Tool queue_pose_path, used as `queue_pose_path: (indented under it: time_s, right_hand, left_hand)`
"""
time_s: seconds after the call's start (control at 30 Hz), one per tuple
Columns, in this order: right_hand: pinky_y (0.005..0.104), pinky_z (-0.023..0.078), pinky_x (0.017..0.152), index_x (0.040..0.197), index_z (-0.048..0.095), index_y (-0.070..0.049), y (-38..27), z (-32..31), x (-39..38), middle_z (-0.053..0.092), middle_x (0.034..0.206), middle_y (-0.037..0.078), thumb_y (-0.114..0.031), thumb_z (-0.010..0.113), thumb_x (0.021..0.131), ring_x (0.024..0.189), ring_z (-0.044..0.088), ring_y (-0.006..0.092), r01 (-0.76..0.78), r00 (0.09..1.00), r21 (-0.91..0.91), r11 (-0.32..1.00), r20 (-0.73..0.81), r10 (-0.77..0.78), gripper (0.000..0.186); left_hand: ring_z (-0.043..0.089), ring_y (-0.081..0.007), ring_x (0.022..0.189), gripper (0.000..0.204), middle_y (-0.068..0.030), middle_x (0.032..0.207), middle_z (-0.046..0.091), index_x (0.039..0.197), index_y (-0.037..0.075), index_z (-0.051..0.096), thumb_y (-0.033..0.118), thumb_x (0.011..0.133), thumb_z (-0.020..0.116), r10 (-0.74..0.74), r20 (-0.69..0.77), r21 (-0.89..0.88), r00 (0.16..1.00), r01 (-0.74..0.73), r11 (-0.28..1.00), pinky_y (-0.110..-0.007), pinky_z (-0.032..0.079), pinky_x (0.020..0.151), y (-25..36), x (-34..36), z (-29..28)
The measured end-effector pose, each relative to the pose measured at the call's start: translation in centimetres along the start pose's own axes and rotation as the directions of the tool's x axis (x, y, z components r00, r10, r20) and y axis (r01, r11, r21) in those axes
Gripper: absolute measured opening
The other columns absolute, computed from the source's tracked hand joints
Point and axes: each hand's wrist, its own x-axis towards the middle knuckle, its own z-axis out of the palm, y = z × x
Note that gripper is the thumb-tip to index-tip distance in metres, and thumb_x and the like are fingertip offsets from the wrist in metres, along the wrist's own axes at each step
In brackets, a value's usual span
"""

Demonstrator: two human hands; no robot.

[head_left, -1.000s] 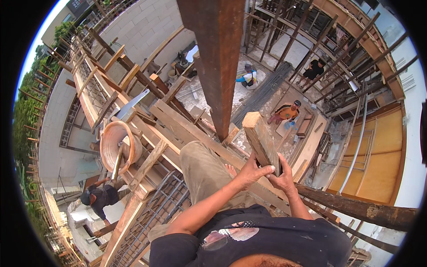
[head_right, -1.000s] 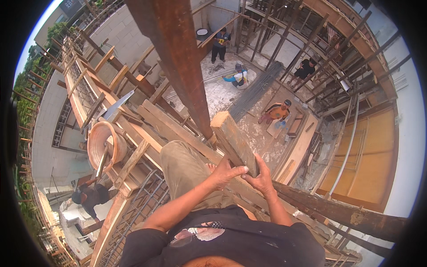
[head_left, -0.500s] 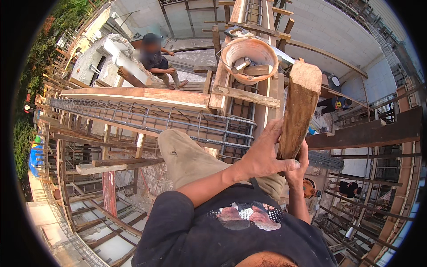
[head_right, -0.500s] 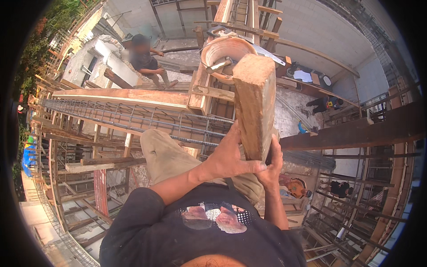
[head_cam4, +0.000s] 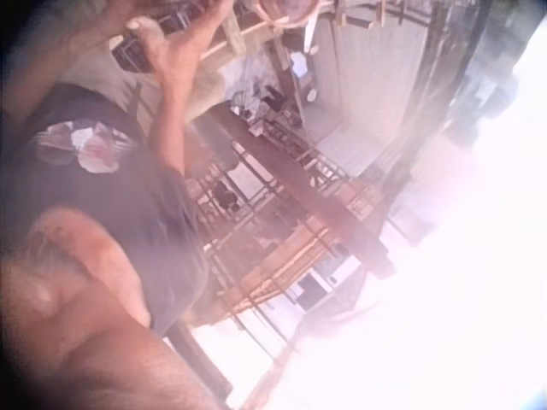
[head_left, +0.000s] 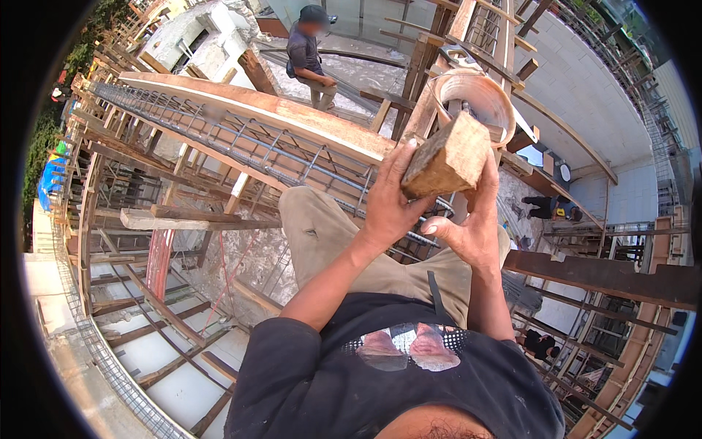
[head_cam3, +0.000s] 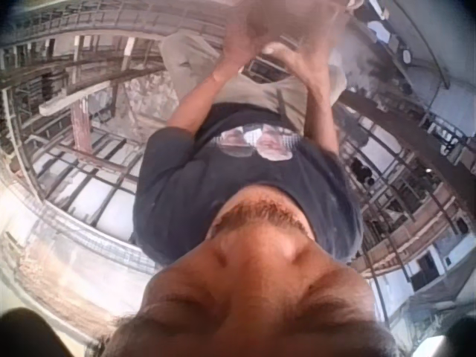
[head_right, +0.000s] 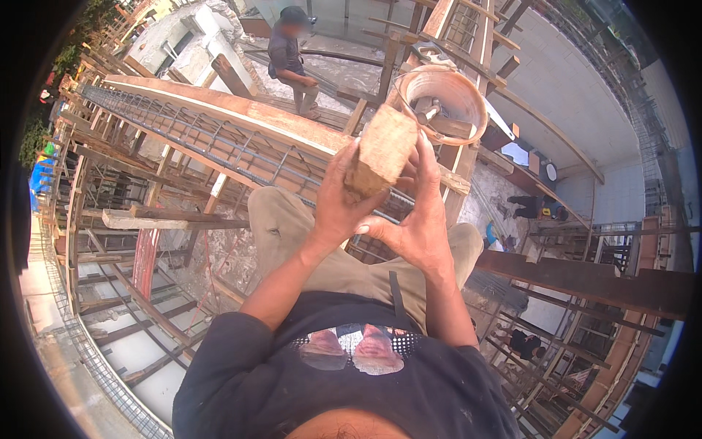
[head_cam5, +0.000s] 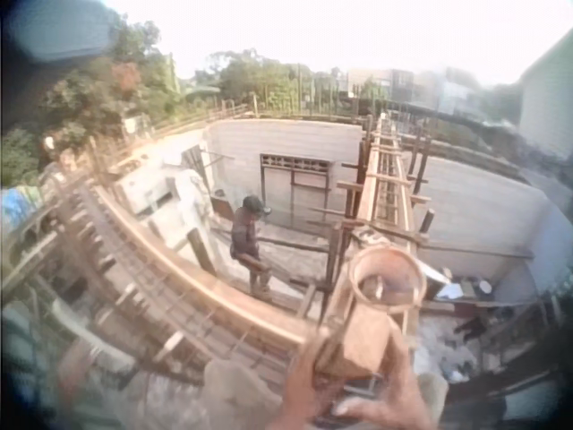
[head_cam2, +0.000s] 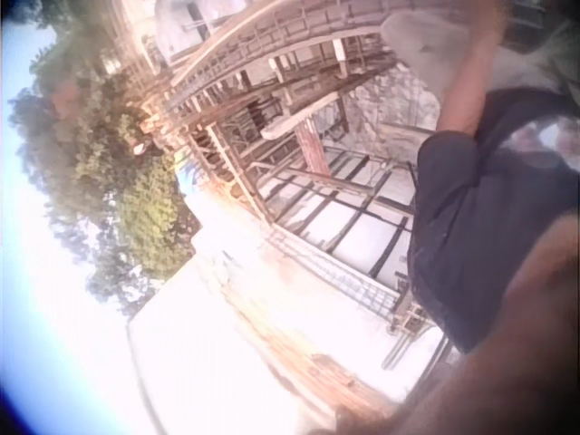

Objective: The person hands a large wooden panel down to another person, then picks up a smaller wooden block and uses a saw to cut it while sitting on a construction frame.

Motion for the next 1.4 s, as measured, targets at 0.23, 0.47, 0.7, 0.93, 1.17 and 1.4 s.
queue_pose_path:
  time_s: [0.23, 0.47, 0.7, 0.93, 1.17, 1.4]
  right_hand:
    - [0.0330, 0.058, 0.092, 0.140, 0.039, 0.002, 2.9, -0.8, -2.7, 0.062, 0.126, 0.014, -0.005, 0.090, 0.073, 0.112, 0.065, 0.0204, -0.269, 0.938, -0.118, 0.956, -0.256, 0.233, 0.085]
    - [0.0394, 0.050, 0.105, 0.143, 0.043, 0.002, 4.2, -3.7, -0.4, 0.061, 0.132, 0.017, 0.000, 0.083, 0.077, 0.122, 0.061, 0.0231, -0.148, 0.969, -0.073, 0.986, -0.212, 0.129, 0.077]
    - [0.0555, 0.046, 0.109, 0.136, 0.054, -0.011, 4.7, -2.5, -0.5, 0.060, 0.135, 0.025, -0.008, 0.091, 0.070, 0.125, 0.062, 0.0438, 0.262, 0.920, 0.109, 0.959, 0.272, -0.282, 0.075]
    - [0.0585, 0.043, 0.109, 0.127, 0.059, -0.013, 4.7, -0.6, -4.7, 0.067, 0.132, 0.016, -0.017, 0.093, 0.067, 0.126, 0.063, 0.0399, 0.307, 0.861, -0.081, 0.948, 0.448, -0.241, 0.068]
    - [0.0563, 0.047, 0.107, 0.126, 0.060, -0.011, 4.3, 0.8, -5.9, 0.067, 0.133, 0.017, -0.018, 0.092, 0.069, 0.126, 0.063, 0.0404, 0.325, 0.886, -0.150, 0.934, 0.394, -0.245, 0.066]
    - [0.0542, 0.049, 0.105, 0.125, 0.062, -0.008, 3.2, 2.0, -4.5, 0.066, 0.132, 0.019, -0.014, 0.090, 0.070, 0.124, 0.064, 0.0391, 0.309, 0.909, -0.197, 0.930, 0.349, -0.228, 0.062]
  left_hand:
    - [0.047, -0.0428, 0.135, 0.099, -0.0222, 0.145, 0.047, 0.157, 0.001, 0.035, 0.028, 0.075, 0.083, 0.237, 0.016, 0.168, 0.971, -0.237, 0.957, -0.051, 0.039, 0.113, -4.0, -4.0, 5.2]
    - [0.043, -0.0455, 0.135, 0.103, -0.0250, 0.153, 0.035, 0.159, 0.001, 0.028, 0.023, 0.074, 0.082, 0.025, 0.248, 0.003, 0.968, -0.027, 1.000, -0.049, 0.037, 0.115, -5.9, -4.7, 2.1]
    - [0.051, -0.0363, 0.131, 0.082, -0.0246, 0.150, 0.042, 0.154, 0.001, 0.034, 0.050, 0.096, 0.065, -0.707, 0.640, -0.674, 0.300, 0.662, -0.329, -0.047, 0.050, 0.104, -9.5, -6.5, 2.5]
    - [0.067, -0.0243, 0.113, 0.035, -0.0120, 0.120, 0.071, 0.128, 0.001, 0.061, 0.026, 0.106, 0.048, -0.642, 0.659, -0.737, 0.392, 0.505, -0.449, -0.043, 0.051, 0.103, -13.1, -8.2, 3.6]
    - [0.069, -0.0249, 0.111, 0.041, -0.0124, 0.119, 0.072, 0.131, 0.004, 0.061, 0.034, 0.108, 0.047, -0.575, 0.692, -0.706, 0.437, 0.574, -0.414, -0.045, 0.053, 0.102, -13.6, -8.3, 2.7]
    - [0.072, -0.0247, 0.100, 0.048, -0.0150, 0.116, 0.071, 0.132, 0.003, 0.059, 0.041, 0.109, 0.042, -0.525, 0.727, -0.678, 0.442, 0.580, -0.451, -0.041, 0.059, 0.088, -13.0, -6.7, 2.1]
